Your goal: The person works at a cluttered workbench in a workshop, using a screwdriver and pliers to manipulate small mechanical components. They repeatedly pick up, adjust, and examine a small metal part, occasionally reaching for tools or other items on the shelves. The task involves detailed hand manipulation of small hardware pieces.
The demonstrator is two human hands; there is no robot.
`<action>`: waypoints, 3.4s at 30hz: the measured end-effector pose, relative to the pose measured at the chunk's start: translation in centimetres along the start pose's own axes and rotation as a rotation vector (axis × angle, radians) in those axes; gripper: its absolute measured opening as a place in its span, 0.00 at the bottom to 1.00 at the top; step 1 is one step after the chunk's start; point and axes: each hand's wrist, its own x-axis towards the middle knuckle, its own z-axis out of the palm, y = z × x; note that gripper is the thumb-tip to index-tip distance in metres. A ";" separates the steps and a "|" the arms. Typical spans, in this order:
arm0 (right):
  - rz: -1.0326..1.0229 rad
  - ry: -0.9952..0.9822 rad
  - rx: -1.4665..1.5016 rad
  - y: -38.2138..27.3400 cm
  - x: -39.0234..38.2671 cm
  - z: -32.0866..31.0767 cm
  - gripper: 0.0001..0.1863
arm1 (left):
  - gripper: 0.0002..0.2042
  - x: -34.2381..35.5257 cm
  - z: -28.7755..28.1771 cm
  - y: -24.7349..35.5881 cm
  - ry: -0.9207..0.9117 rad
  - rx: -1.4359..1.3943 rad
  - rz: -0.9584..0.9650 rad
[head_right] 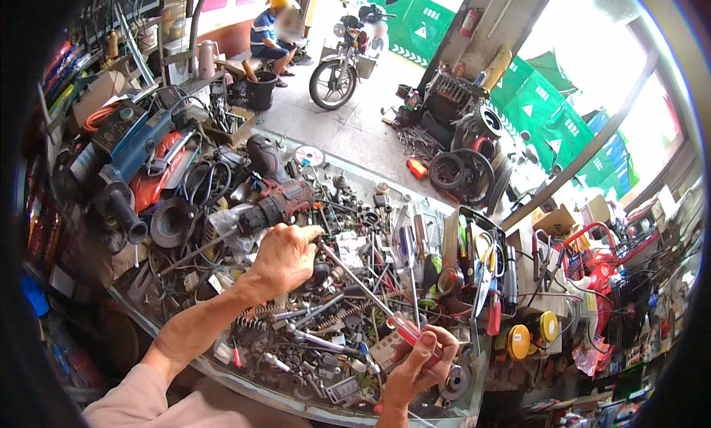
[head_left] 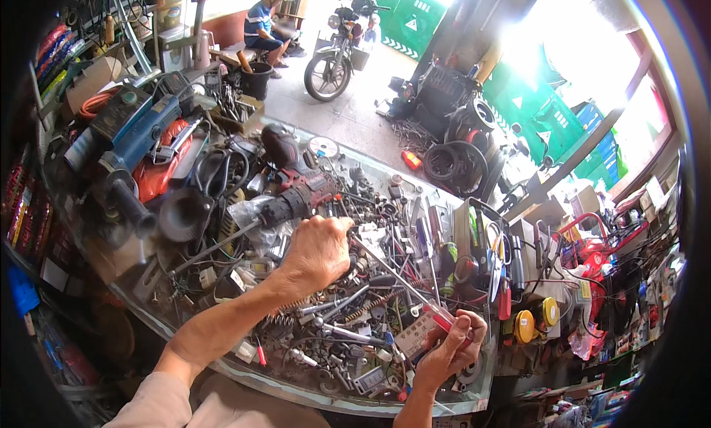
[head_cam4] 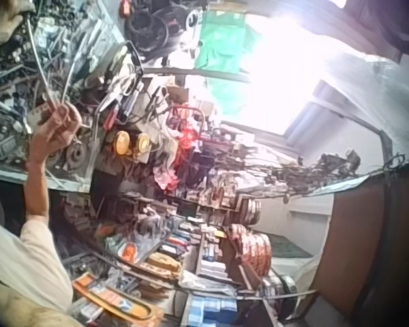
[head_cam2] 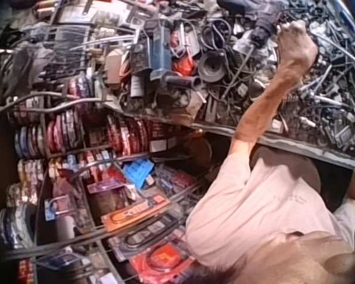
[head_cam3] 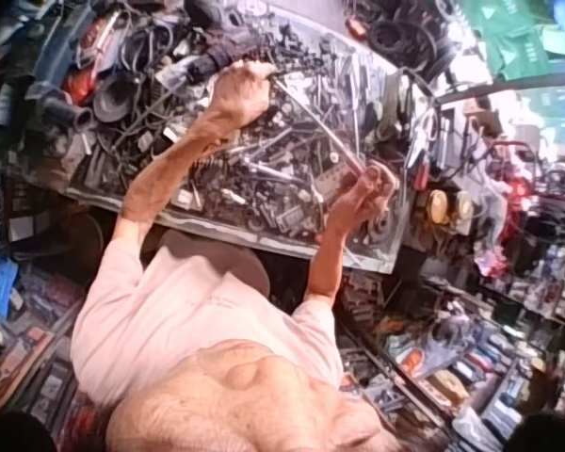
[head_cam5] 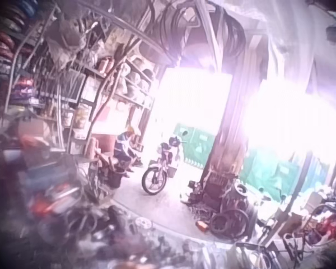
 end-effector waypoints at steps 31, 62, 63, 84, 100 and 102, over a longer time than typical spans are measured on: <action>-0.050 0.145 -0.020 0.7 0.1 0.6 0.14 | 0.15 0.2 -0.5 0.1 -0.097 -0.023 -0.014; -0.182 0.066 0.042 0.9 -0.4 1.0 0.19 | 0.14 0.3 0.6 -0.5 -0.034 -0.007 0.017; -0.235 0.103 0.043 0.6 -0.4 1.5 0.18 | 0.14 0.3 0.8 -0.6 -0.033 -0.009 0.023; -0.007 -0.007 0.026 1.0 -0.8 -0.3 0.09 | 0.12 0.8 0.4 -1.4 0.004 -0.051 0.075; -0.116 0.033 0.108 1.0 -0.4 0.3 0.13 | 0.13 0.6 0.4 -1.2 0.001 -0.044 0.058; -0.186 0.040 0.168 1.1 -0.4 0.8 0.13 | 0.13 0.6 0.3 -1.1 -0.015 -0.043 0.039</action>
